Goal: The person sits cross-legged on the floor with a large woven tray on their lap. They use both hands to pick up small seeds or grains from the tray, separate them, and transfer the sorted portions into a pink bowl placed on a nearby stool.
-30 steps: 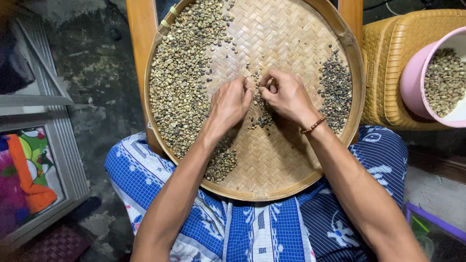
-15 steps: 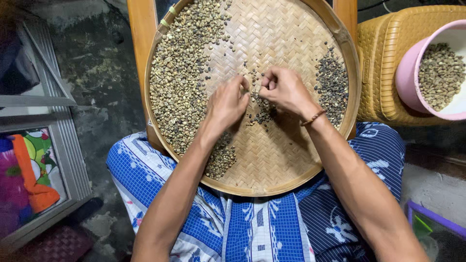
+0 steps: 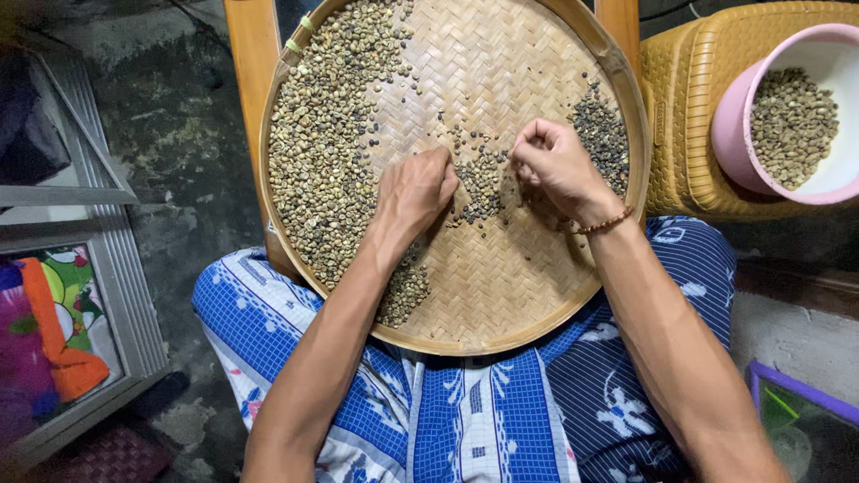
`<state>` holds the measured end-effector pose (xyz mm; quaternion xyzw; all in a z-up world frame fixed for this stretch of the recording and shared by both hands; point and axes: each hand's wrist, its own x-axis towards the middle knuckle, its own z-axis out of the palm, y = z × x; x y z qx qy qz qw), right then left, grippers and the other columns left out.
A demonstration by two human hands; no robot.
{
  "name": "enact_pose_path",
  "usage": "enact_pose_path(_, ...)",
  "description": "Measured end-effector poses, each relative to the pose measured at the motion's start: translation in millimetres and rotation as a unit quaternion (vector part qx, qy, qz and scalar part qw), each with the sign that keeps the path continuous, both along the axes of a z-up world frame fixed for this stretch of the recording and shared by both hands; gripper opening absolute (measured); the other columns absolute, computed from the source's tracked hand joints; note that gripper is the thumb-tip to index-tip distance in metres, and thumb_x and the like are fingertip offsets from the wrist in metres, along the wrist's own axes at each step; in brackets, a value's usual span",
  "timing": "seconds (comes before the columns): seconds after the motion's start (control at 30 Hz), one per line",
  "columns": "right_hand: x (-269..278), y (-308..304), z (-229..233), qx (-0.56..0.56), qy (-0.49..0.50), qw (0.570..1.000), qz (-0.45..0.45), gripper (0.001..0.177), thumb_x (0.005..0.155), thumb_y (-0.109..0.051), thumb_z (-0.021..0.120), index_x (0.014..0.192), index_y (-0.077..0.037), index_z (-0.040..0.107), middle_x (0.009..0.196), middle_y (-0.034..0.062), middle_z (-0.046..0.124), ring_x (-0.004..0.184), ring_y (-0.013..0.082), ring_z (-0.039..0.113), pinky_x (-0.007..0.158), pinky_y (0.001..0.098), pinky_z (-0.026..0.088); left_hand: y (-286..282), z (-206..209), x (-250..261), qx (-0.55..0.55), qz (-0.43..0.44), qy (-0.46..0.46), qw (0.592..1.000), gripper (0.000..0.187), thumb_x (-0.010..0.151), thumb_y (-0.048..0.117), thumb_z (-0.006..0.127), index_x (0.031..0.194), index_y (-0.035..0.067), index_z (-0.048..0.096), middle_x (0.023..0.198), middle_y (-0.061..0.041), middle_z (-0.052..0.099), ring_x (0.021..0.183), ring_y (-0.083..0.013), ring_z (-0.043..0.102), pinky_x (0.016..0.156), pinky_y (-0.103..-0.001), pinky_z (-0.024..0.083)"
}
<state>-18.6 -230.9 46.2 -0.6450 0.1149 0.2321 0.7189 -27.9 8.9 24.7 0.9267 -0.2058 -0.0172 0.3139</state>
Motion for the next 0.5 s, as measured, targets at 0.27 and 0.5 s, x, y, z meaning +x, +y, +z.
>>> enact_pose_path(0.27,-24.4,8.9,-12.4,-0.412,-0.157,0.876,0.197,0.008,0.088,-0.013,0.071,0.094,-0.007,0.070,0.083,0.0036,0.069,0.067,0.0105,0.065,0.059,0.0249,0.056,-10.2,-8.8,13.4,-0.414,0.164,0.284,0.849,0.019,0.098,0.017,0.049,0.081,0.010,0.054,0.067,-0.004,0.060,0.052,-0.0115,0.050,0.045,-0.029,0.041)
enact_pose_path(0.5,-28.7,13.0,-11.0,-0.428,-0.233,0.851,0.199,0.008,0.082,-0.012,0.074,0.082,-0.005,0.071,0.077,0.0087,0.072,0.068,0.0146,0.067,0.065,0.0307,0.056,-7.8,3.2,5.7,-0.556,0.112,0.427,0.704,0.042,0.105,0.036,0.035,0.081,0.008,0.057,0.072,-0.006,0.063,0.053,-0.0092,0.046,0.047,-0.025,0.035)
